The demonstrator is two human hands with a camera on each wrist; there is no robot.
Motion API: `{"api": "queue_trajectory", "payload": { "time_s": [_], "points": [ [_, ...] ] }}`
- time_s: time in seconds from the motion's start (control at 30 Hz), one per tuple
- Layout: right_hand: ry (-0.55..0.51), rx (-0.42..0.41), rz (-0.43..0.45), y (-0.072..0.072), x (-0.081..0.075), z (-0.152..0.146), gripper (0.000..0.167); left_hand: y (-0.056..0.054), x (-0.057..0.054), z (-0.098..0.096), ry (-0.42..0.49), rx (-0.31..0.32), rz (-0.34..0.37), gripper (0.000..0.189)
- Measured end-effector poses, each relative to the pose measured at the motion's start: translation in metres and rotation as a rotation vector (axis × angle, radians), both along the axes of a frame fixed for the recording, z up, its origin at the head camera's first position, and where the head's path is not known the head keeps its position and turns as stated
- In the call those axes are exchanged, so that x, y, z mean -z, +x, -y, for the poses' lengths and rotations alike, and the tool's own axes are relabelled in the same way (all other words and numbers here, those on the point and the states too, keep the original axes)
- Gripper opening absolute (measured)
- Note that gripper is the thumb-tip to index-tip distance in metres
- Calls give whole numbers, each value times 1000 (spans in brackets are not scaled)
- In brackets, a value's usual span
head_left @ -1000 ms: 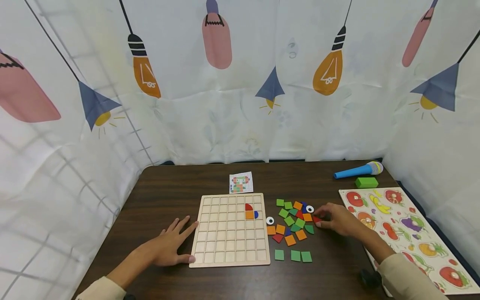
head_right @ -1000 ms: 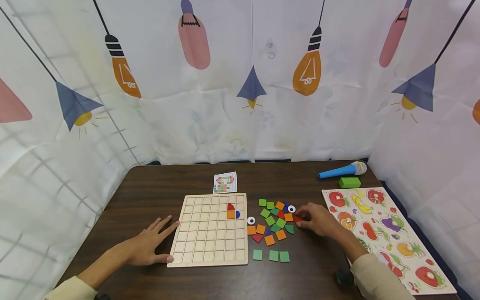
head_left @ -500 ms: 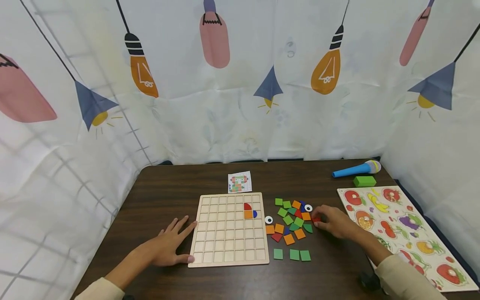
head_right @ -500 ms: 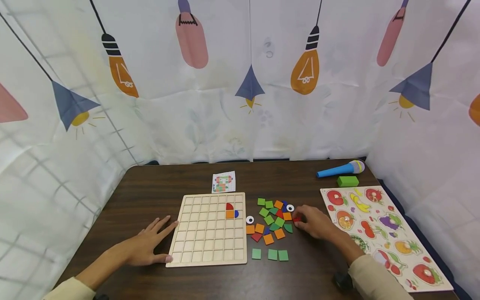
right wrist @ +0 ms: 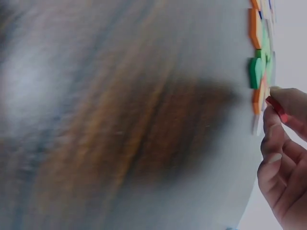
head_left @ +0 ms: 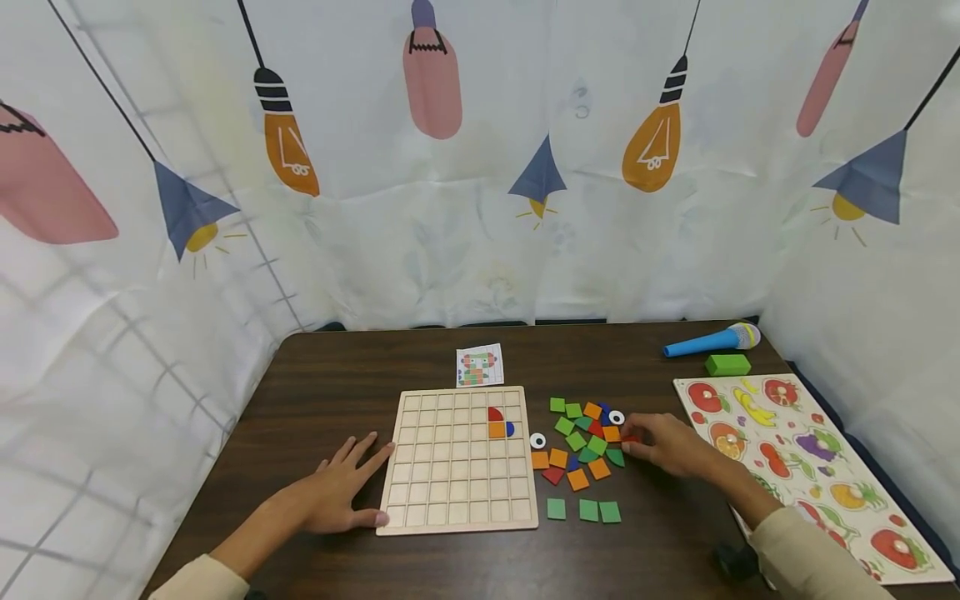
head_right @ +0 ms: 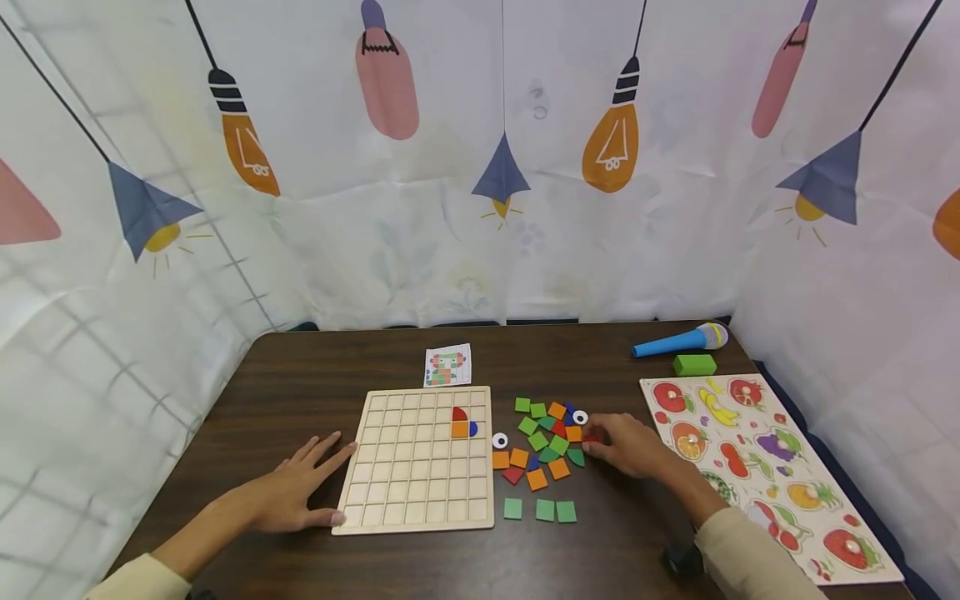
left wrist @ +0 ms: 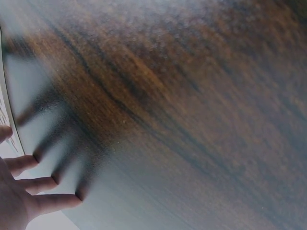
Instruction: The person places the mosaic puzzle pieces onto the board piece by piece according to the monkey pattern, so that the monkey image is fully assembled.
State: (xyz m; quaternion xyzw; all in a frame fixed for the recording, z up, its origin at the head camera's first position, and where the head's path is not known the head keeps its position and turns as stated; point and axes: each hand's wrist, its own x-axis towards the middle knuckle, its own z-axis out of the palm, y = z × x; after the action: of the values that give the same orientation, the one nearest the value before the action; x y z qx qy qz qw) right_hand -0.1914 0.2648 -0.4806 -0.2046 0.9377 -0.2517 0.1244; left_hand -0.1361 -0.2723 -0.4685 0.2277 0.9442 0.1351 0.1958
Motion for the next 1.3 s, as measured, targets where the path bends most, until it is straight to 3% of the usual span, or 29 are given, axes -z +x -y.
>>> {"api": "queue_trajectory", "payload": {
  "time_s": [0.37, 0.77, 1.0, 1.3],
  "points": [
    [-165, -76, -20, -5, -7, 20, 21, 0, 0, -1, -11, 0, 7, 101],
    [-164, -138, -46, -8, -7, 73, 20, 0, 1, -1, -16, 3, 5, 103],
    [-233, -204, -25, -13, -4, 100, 17, 0, 0, -2, -21, 7, 2, 102],
    [-262, -179, -20, -17, -1, 127, 9, -1, 1, -1, -24, -4, 2, 103]
  ]
}}
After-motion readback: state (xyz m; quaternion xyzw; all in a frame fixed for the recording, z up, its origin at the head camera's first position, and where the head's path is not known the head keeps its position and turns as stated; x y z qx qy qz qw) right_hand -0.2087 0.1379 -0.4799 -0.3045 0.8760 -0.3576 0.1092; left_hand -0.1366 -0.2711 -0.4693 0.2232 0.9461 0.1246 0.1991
